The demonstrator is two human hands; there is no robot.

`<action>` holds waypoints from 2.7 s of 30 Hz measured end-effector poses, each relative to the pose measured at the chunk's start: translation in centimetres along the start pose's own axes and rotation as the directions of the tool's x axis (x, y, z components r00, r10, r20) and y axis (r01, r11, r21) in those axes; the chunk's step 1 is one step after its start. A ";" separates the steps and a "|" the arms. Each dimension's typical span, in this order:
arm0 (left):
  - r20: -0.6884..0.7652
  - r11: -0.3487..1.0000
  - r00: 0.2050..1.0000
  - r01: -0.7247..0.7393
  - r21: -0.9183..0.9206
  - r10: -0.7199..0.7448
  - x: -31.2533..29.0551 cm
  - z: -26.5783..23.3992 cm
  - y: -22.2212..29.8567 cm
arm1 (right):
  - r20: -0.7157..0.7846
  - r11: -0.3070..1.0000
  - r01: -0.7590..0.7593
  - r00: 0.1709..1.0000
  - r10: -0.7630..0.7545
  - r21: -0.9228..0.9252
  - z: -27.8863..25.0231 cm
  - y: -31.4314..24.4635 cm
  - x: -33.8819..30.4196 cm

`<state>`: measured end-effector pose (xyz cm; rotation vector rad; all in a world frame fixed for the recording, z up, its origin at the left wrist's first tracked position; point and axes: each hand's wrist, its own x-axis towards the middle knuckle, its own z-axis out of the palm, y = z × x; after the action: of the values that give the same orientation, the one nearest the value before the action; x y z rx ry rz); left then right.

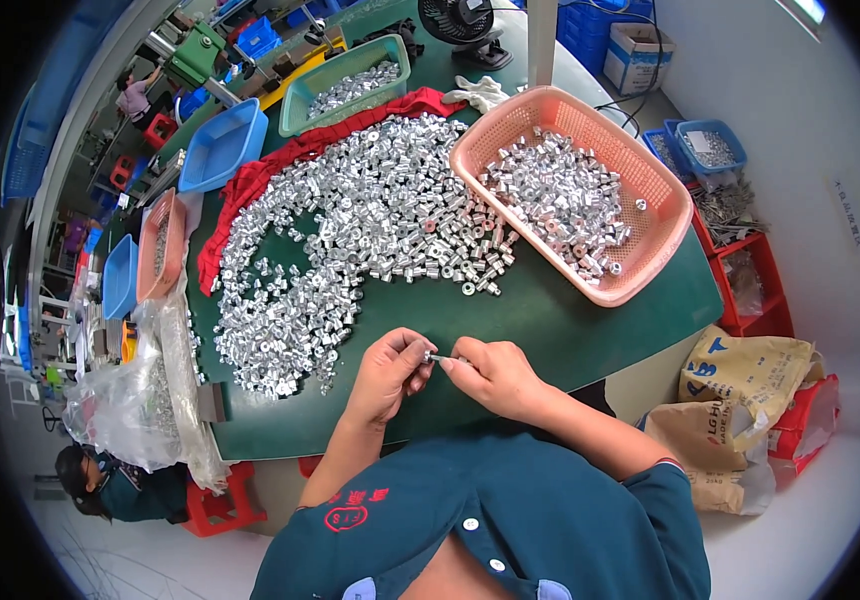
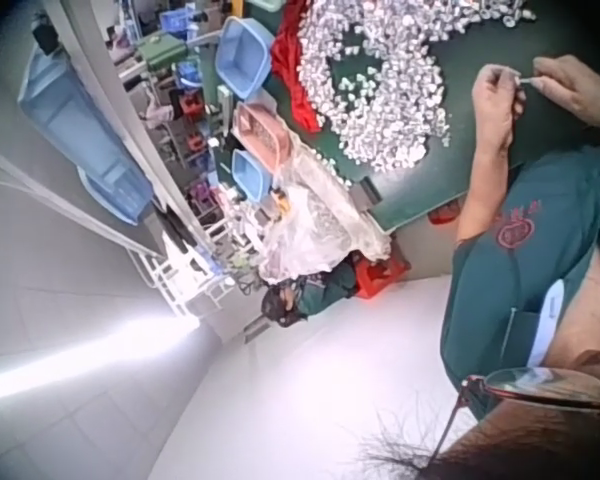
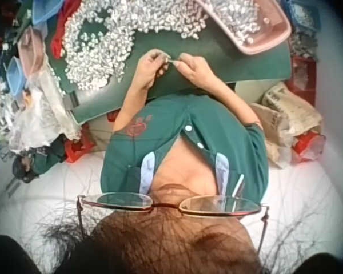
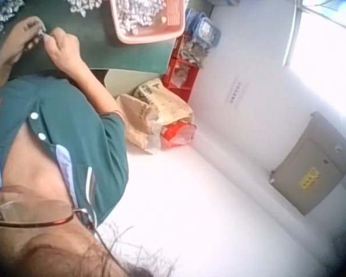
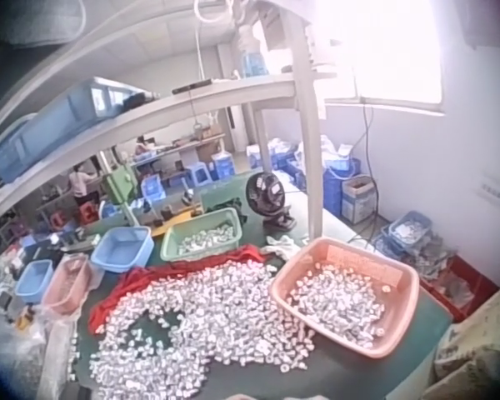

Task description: The person sorts small metal rings and components by hand, moving them from a pile into a plastic basket.

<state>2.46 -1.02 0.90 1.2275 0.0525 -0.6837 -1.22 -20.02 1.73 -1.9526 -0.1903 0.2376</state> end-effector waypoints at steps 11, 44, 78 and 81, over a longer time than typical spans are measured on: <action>0.083 0.996 0.994 -0.080 0.048 0.075 -0.2 -0.1 -0.2 | 0.069 0.998 -0.056 0.996 0.054 0.039 -0.6 -0.8 -0.3; 0.154 0.964 0.988 -0.047 0.263 0.006 -0.4 0.6 -0.1 | -0.094 0.948 0.224 0.964 -0.250 -0.227 0.0 0.7 -0.7; 0.242 0.758 0.944 -0.325 0.566 0.225 -0.4 1.3 0.7 | 0.274 0.947 -0.061 0.961 -0.029 0.315 -1.1 0.7 -0.2; 0.288 0.588 0.886 -0.458 0.667 0.363 -0.5 1.9 1.2 | 0.283 0.846 -0.072 0.954 -0.095 0.528 -0.6 2.3 -0.4</action>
<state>2.07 -2.30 2.79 1.8767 -0.6631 -0.3507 -1.42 -21.48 -0.12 -1.3489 -0.2994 0.5242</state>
